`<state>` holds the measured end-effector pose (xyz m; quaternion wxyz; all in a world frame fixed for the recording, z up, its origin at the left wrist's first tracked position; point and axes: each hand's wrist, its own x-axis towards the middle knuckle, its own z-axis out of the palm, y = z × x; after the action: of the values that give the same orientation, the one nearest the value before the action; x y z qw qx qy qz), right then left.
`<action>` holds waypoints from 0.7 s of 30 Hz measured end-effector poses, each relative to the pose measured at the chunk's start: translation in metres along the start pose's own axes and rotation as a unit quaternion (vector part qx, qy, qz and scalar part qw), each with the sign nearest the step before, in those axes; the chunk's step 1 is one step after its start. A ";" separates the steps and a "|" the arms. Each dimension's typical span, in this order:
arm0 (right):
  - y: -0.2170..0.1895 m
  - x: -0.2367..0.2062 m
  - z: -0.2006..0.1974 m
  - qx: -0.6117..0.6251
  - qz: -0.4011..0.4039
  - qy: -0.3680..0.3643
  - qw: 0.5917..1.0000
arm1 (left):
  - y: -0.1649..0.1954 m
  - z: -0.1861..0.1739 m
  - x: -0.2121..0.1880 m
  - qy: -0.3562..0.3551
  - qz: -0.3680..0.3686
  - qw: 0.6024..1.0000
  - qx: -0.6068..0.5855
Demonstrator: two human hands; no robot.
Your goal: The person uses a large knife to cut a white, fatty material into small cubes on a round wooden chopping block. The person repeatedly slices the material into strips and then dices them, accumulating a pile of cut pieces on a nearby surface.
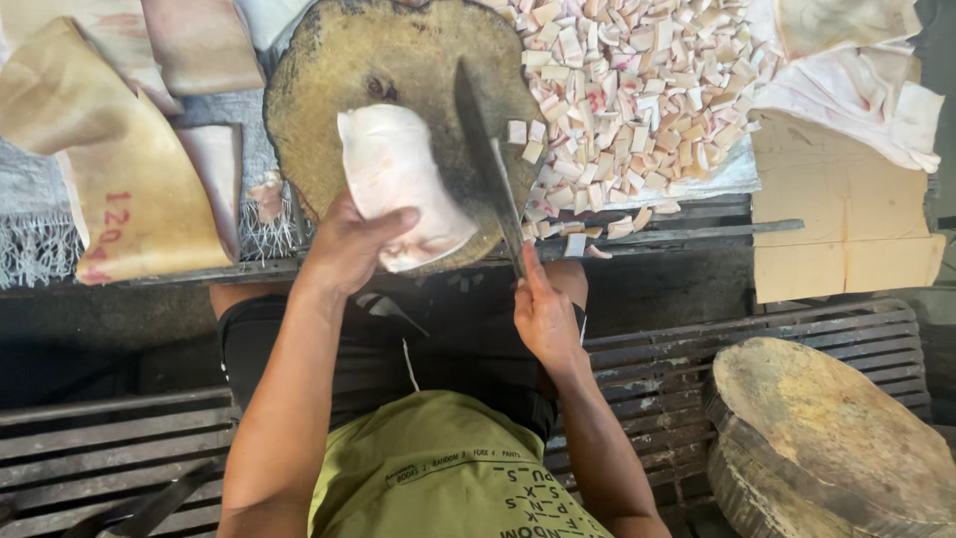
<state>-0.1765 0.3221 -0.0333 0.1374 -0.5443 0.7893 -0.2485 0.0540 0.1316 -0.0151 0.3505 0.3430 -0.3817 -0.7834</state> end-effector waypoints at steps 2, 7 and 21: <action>-0.002 -0.001 0.001 0.040 0.026 0.010 0.999 | -0.009 0.004 0.008 -0.018 0.043 0.999 -0.006; -0.017 -0.020 -0.003 0.126 -0.001 0.029 0.992 | -0.036 0.000 0.001 0.091 0.096 0.934 0.332; -0.040 -0.024 -0.029 0.068 -0.030 0.039 0.996 | -0.045 0.012 -0.005 0.138 0.077 0.933 0.322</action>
<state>-0.1503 0.3398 0.0113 0.1353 -0.5467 0.7590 -0.3267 0.0345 0.1608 -0.0457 0.3299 0.5116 -0.5866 -0.5341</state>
